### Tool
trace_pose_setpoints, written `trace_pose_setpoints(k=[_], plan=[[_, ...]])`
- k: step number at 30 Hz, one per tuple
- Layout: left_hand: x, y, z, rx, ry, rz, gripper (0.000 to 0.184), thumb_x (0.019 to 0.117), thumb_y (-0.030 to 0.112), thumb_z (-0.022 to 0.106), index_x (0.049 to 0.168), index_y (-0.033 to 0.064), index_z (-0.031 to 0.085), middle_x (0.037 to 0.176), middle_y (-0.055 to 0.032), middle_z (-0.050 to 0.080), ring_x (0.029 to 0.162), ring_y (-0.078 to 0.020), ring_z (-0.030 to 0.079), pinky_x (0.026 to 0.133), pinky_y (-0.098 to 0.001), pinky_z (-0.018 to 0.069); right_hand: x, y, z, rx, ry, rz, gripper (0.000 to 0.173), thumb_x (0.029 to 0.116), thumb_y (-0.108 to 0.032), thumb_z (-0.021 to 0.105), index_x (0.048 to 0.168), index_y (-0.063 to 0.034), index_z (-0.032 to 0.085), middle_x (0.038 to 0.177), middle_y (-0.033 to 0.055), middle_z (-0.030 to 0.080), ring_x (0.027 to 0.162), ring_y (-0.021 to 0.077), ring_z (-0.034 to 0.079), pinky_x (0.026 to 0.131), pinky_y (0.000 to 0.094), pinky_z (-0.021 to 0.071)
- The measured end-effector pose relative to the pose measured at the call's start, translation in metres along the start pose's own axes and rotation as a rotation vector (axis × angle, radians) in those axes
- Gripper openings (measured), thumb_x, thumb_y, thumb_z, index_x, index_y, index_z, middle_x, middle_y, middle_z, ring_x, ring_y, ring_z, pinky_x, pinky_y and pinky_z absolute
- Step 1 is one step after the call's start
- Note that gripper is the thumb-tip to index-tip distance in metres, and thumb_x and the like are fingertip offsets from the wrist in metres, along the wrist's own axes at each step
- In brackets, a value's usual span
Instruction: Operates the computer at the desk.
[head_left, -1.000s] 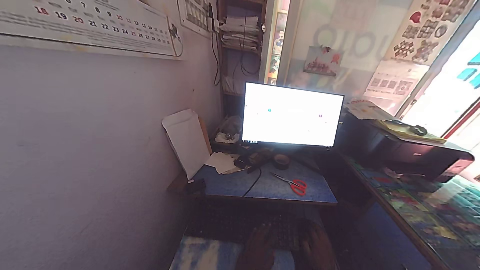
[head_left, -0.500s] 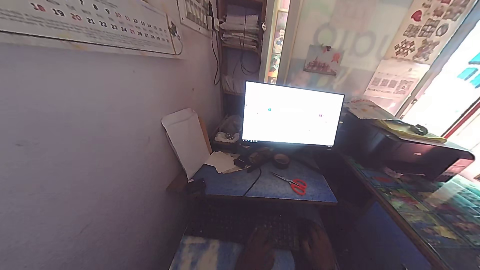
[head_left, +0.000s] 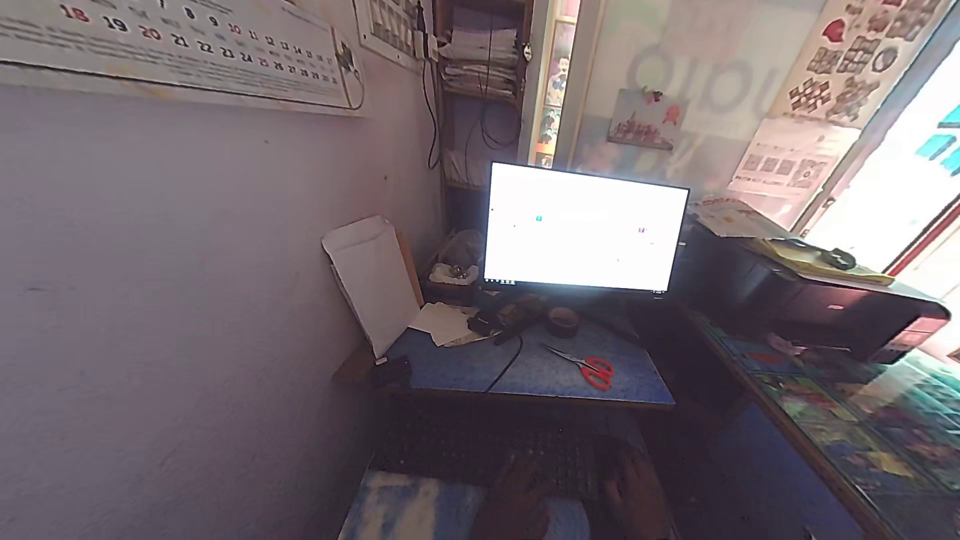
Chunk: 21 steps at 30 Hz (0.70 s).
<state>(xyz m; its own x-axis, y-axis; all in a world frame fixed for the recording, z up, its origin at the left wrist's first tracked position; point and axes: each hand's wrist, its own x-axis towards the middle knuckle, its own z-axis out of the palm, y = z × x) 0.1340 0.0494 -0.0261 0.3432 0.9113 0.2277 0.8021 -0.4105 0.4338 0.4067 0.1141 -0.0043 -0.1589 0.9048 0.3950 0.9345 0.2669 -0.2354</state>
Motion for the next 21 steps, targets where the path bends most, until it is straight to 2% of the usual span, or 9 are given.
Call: trace_pose_setpoints(k=[8, 13, 17, 21], plan=[[-0.0010, 0.0040, -0.0015, 0.026, 0.007, -0.015, 0.053, 0.1050, 0.053, 0.042, 0.147, 0.0250, 0.056, 0.165, -0.0058, 0.037, 0.156, -0.0248, 0.026, 0.127, -0.0527, 0.0160, -0.0008, 0.0009, 0.0018, 0.001, 0.028, -0.014, 0.049, 0.0870, -0.031, 0.062, 0.128, -0.0059, 0.071, 0.140, 0.0171, 0.063, 0.129, 0.0388, 0.059, 0.106, 0.0553, 0.0484], [-0.0005, 0.0028, 0.0002, 0.019, 0.012, -0.019, 0.052, 0.1050, 0.054, 0.042, 0.148, 0.0281, 0.054, 0.166, -0.0049, 0.033, 0.156, -0.0248, 0.025, 0.127, -0.0520, 0.0165, 0.0001, 0.0005, 0.0008, 0.007, 0.034, -0.027, 0.049, 0.0867, -0.031, 0.062, 0.127, -0.0054, 0.071, 0.139, 0.0175, 0.063, 0.129, 0.0394, 0.059, 0.106, 0.0553, 0.0485], [-0.0004, 0.0023, 0.0004, 0.014, 0.002, -0.015, 0.052, 0.1053, 0.054, 0.042, 0.146, 0.0257, 0.058, 0.166, -0.0030, 0.034, 0.156, -0.0233, 0.024, 0.128, -0.0515, 0.0141, 0.0002, 0.0010, 0.0001, 0.008, 0.012, -0.019, 0.049, 0.0878, -0.030, 0.061, 0.129, -0.0057, 0.070, 0.140, 0.0177, 0.062, 0.130, 0.0395, 0.058, 0.107, 0.0551, 0.0480], [-0.0002, 0.0024, -0.0002, 0.021, 0.006, -0.010, 0.050, 0.1056, 0.052, 0.043, 0.141, 0.0227, 0.063, 0.165, -0.0064, 0.037, 0.155, -0.0257, 0.027, 0.127, -0.0522, 0.0166, 0.0002, 0.0018, 0.0013, 0.014, 0.006, -0.014, 0.050, 0.0872, -0.031, 0.063, 0.129, -0.0055, 0.070, 0.141, 0.0191, 0.061, 0.131, 0.0402, 0.057, 0.109, 0.0563, 0.0463]])
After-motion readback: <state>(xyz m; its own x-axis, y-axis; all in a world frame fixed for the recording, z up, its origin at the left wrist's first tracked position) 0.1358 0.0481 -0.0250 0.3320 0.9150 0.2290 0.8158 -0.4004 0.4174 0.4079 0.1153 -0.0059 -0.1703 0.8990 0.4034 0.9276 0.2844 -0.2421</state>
